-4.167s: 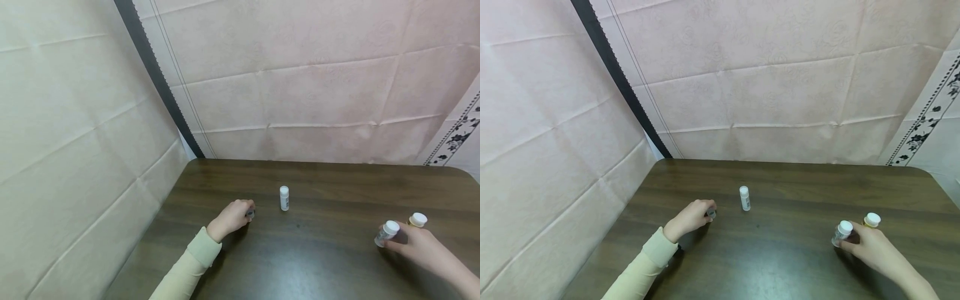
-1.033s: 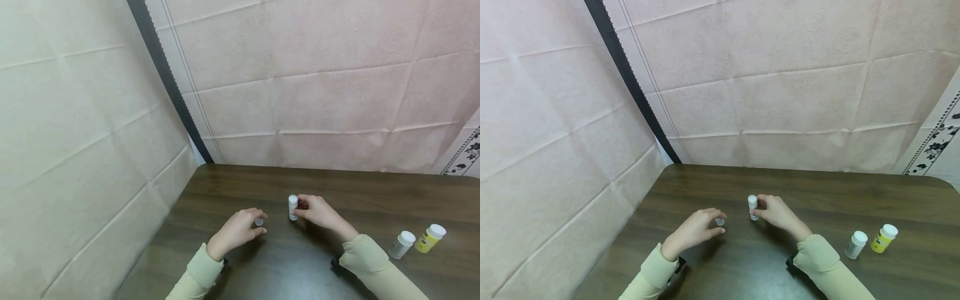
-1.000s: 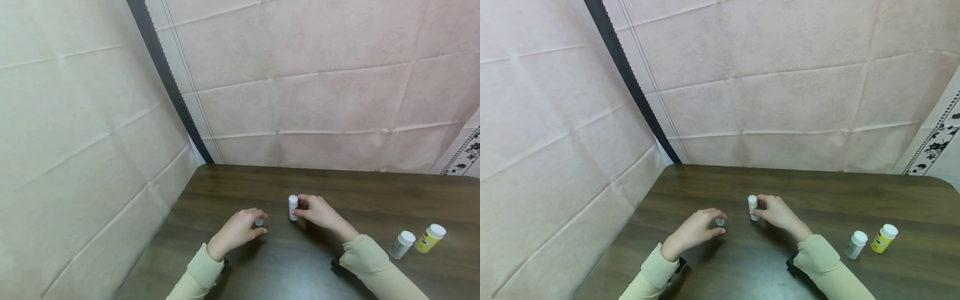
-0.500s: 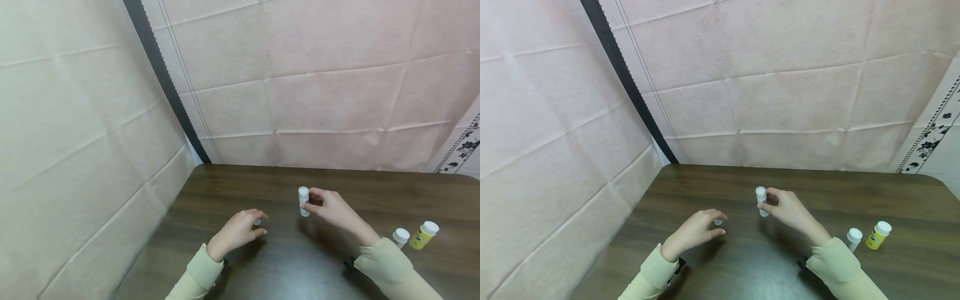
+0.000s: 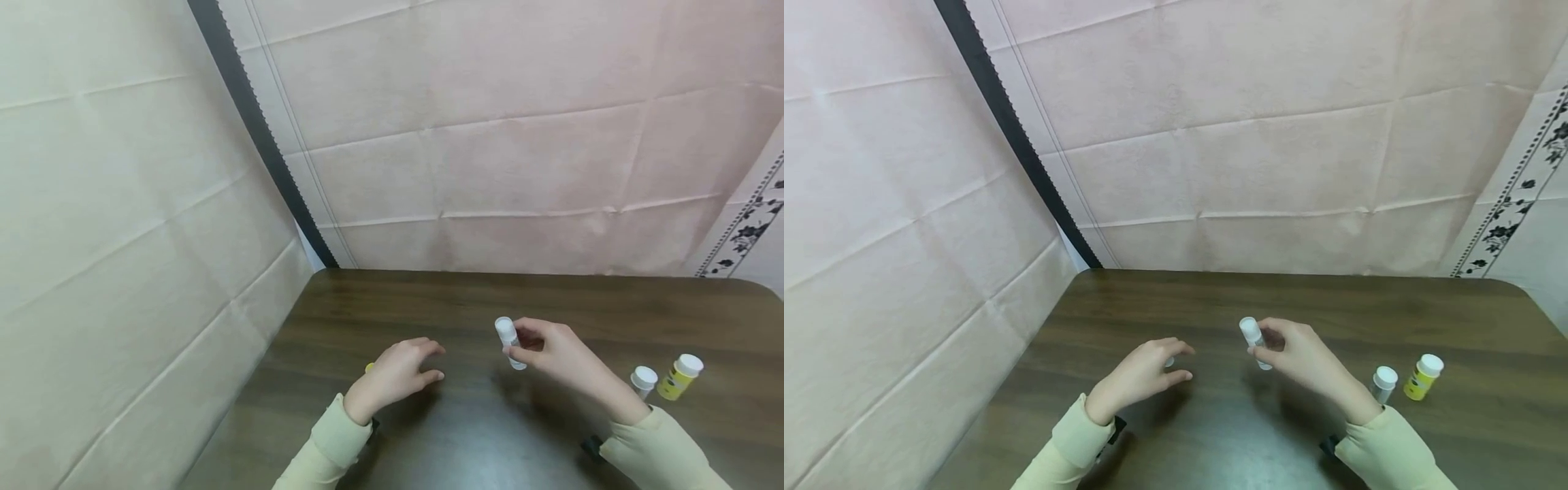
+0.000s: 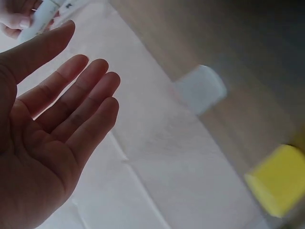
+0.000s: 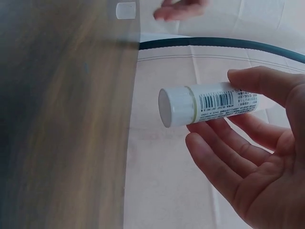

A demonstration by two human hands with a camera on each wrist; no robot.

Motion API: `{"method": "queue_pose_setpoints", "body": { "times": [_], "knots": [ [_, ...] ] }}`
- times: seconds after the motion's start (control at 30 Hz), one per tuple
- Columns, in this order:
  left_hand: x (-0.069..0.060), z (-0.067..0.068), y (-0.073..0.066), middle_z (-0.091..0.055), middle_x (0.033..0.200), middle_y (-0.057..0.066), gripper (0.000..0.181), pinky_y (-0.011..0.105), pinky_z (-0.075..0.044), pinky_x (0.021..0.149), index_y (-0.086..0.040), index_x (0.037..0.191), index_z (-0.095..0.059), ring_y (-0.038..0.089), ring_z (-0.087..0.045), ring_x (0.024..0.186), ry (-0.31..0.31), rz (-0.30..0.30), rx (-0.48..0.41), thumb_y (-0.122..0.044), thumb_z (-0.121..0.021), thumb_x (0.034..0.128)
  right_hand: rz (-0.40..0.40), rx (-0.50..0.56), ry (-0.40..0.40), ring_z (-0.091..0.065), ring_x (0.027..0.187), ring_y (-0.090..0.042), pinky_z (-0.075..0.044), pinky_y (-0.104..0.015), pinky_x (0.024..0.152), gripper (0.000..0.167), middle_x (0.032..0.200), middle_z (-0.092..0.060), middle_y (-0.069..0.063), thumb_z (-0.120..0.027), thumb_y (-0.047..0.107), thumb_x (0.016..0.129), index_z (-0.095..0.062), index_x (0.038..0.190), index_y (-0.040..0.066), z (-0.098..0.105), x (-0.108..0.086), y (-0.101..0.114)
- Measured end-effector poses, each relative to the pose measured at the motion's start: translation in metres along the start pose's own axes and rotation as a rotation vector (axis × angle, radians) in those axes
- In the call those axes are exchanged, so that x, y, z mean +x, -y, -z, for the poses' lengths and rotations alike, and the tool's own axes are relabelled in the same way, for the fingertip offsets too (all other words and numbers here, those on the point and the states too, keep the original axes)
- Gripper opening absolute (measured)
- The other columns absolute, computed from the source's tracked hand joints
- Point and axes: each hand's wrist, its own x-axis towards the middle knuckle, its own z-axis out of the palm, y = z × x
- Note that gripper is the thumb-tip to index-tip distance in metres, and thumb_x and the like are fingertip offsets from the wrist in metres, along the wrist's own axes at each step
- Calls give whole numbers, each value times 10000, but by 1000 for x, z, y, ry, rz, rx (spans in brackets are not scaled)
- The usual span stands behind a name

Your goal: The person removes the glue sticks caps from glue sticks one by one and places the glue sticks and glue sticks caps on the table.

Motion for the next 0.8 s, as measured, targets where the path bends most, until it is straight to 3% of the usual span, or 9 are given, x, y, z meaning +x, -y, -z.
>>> {"method": "queue_pose_setpoints", "body": {
  "times": [0.17,0.33,0.5,0.63,0.8],
  "knots": [
    [15,11,-18,-741,1215,45,346,264,-591,869,-80,1285,-726,146,-727,1053,-5,-115,146,-228,-810,985,18,-6,-13,-713,910,-107,-599,-272,794,233,970,-740,50,-812,181,962,-745,1166,88,-2,-6,0],
    [29,30,-32,-725,1172,26,369,252,-593,796,-83,1310,-700,154,-720,993,-78,-276,275,-171,-818,971,50,-20,-27,-671,868,-56,-592,-271,775,226,952,-717,67,-808,167,961,-753,1161,79,-1,-12,-1],
    [35,45,-49,-717,1176,19,435,252,-601,757,-98,1336,-682,156,-716,1015,-146,-384,363,-126,-847,935,70,-17,-14,-637,840,-40,-573,-260,749,232,940,-696,73,-811,172,953,-757,1158,78,-3,-14,0],
    [41,49,-66,-723,1175,6,404,235,-603,825,-109,1295,-708,150,-711,1051,-196,-494,478,-116,-856,919,70,12,-1,-634,832,-40,-564,-257,726,228,939,-703,66,-804,172,961,-756,1160,72,-6,-15,1],
    [49,44,-78,-713,1150,-31,236,228,-564,956,-138,1194,-725,144,-695,1053,-272,-646,692,-71,-748,968,82,23,0,-630,817,-46,-552,-255,694,187,928,-698,66,-781,130,955,-744,1129,72,-8,-15,3]
  ]
}}
